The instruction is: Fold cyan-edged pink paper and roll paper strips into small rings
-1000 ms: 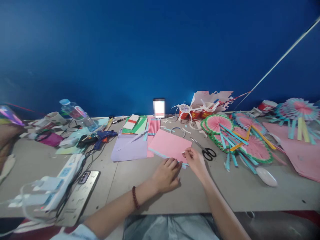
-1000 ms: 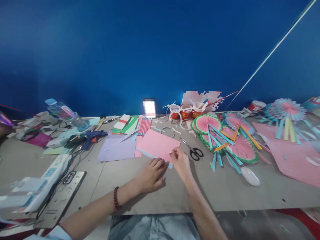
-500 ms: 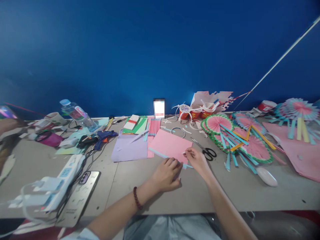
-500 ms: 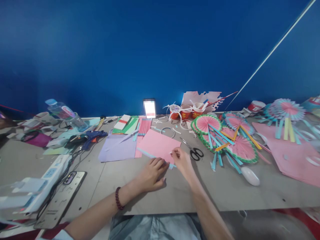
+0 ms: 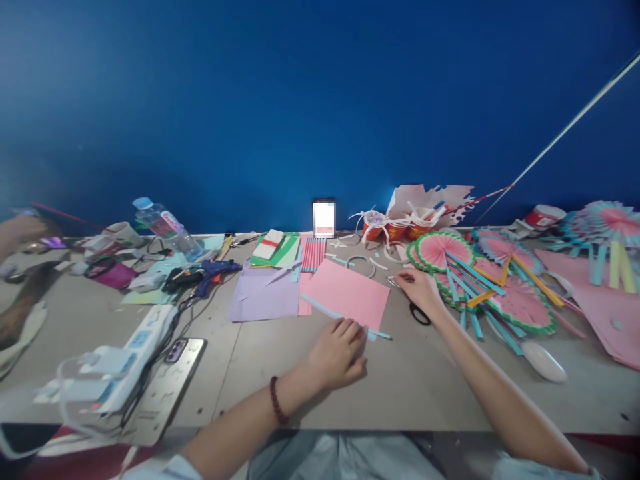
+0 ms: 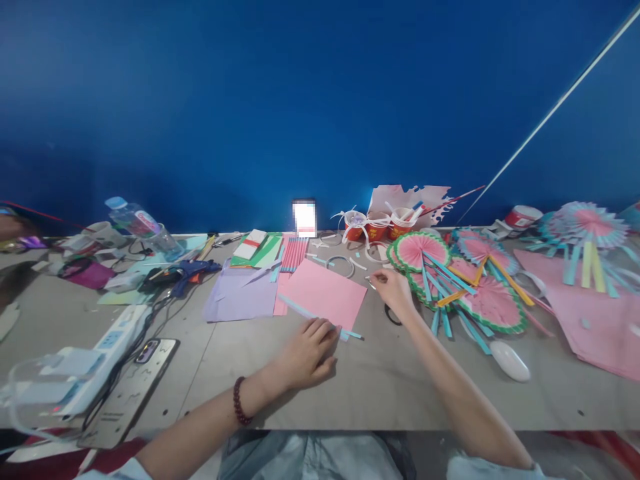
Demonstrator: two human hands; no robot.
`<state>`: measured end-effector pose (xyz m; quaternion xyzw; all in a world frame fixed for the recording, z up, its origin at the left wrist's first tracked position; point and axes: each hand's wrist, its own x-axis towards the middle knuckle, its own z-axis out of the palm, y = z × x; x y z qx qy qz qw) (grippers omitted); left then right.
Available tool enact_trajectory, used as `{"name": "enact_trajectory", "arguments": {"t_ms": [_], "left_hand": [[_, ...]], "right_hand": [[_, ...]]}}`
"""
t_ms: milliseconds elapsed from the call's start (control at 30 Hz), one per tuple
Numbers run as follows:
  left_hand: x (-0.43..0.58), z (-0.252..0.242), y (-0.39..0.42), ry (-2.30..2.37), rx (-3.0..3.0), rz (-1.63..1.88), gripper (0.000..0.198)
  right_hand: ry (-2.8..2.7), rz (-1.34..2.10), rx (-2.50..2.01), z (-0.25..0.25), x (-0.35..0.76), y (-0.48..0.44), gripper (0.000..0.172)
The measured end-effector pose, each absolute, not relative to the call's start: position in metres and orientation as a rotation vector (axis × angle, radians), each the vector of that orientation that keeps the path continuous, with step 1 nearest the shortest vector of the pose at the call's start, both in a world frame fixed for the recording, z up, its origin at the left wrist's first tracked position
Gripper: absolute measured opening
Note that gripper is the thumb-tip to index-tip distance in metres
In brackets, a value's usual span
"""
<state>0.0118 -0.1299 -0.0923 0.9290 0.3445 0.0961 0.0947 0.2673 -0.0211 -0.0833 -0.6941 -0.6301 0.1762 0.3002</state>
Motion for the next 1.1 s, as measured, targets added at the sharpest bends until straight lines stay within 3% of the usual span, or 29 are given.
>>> {"name": "enact_trajectory", "arguments": {"t_ms": [300,467,633,800,1000,1100], "left_hand": [[0.015,-0.095,-0.133,1.108,2.705,0.301,0.058],[0.016,-0.096,-0.135,1.176,2.702,0.271,0.06],[0.015,-0.101,-0.135,1.193,2.721,0.277,0.062],[0.015,-0.102,-0.134,1.183,2.739,0.274,0.061],[0.016,-0.1,-0.135,1.191,2.739,0.283,0.06],[0.017,-0.097,-0.135,1.194,2.719,0.287,0.059]], "right_hand": [[-1.768,0.107,-2.089,-0.088,0.27,-0.005,0.027],[-2.015,-0.064,-1.886,-0.084,0.261,-0.03,0.038],[-2.157,-0.289,-1.784,-0.088,0.25,-0.074,0.029],[-2.106,-0.127,-1.888,-0.1,0.255,-0.094,0.034],[-2.193,0.159,-1.46,-0.104,0.244,-0.12,0.046],[-2.266,0.183,-1.363,-0.107,0.234,-0.133,0.044]]}}
